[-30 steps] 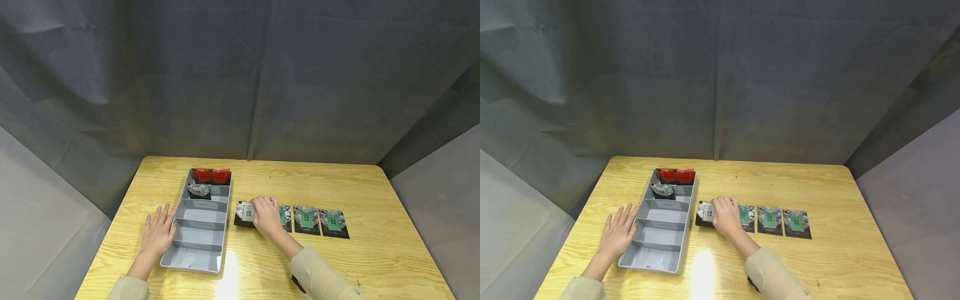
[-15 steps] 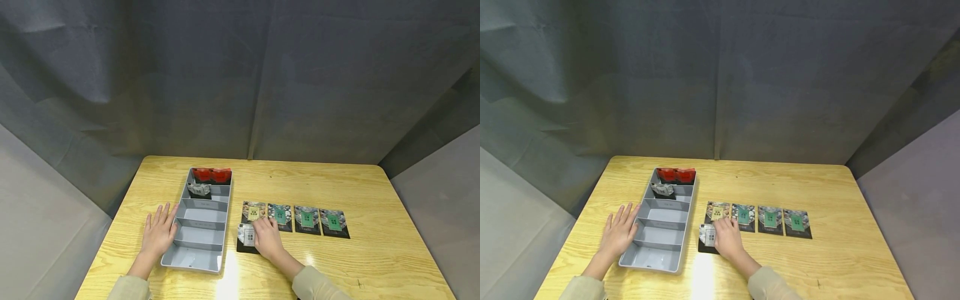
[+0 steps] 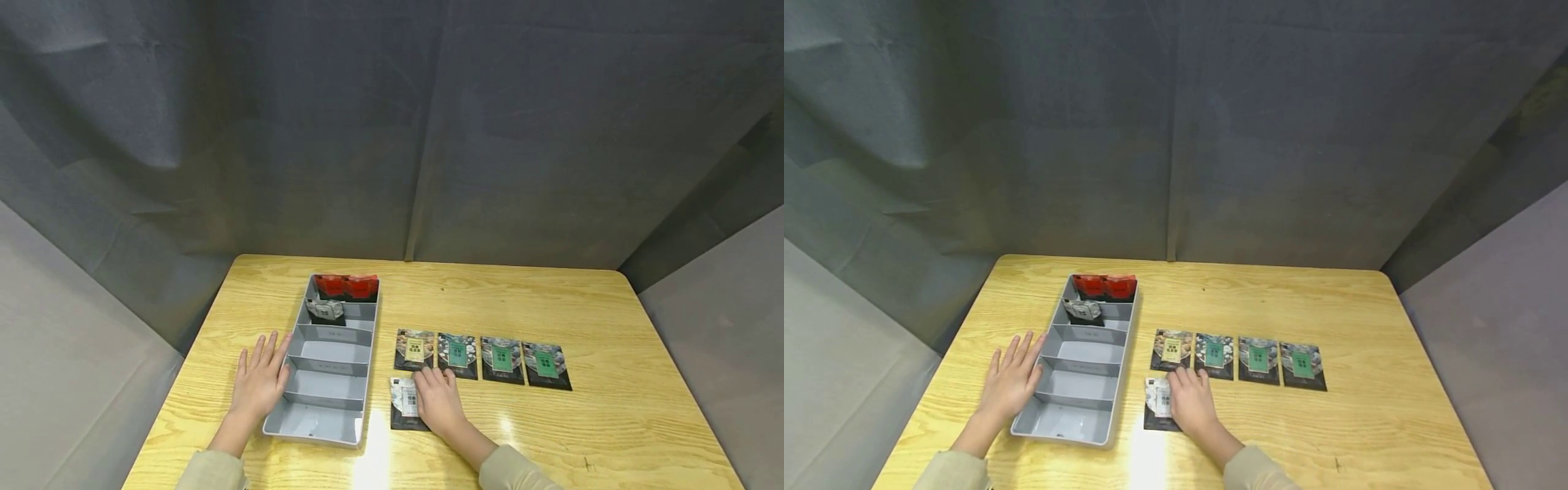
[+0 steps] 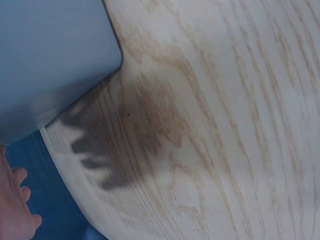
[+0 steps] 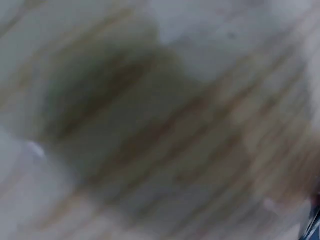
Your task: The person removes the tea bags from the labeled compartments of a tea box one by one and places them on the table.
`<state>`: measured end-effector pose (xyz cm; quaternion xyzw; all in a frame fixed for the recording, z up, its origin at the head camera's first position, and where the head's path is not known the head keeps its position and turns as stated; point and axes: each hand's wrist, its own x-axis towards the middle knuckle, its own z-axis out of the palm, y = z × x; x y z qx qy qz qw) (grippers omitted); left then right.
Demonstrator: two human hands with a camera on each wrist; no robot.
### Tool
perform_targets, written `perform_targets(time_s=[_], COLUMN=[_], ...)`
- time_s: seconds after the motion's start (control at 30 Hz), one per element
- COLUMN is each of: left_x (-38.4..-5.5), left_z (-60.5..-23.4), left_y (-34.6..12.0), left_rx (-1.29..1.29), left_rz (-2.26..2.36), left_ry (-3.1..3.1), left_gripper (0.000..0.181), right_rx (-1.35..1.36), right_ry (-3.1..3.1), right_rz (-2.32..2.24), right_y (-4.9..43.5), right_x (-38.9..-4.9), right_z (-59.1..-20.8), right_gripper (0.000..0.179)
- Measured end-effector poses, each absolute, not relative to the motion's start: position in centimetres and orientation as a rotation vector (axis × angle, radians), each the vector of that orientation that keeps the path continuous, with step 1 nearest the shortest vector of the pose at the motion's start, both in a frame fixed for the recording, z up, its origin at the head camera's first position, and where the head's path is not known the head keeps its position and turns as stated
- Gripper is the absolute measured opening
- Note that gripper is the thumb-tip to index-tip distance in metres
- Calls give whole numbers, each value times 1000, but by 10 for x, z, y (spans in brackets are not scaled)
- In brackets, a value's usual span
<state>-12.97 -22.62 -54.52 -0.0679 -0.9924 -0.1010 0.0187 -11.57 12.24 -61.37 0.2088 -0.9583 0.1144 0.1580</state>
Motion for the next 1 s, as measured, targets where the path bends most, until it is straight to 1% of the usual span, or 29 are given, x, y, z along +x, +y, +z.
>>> perform_targets(time_s=[0.37,0.73,1.0], left_x=[-130,-130,-130], left_z=[-546,-546,-547], left_y=[-227,-226,-226], left_rx=[-212,-204,-206], left_rz=[-314,-306,-304], left_ry=[-3073,-3068,-3076], left_gripper=[53,53,53], right_rx=[503,415,394], right_ry=[-2760,-2793,-2784], right_rz=[298,278,275], right_y=[119,115,116], right_x=[-118,-119,-119], right_z=[-619,-619,-619], right_gripper=[8,10,10])
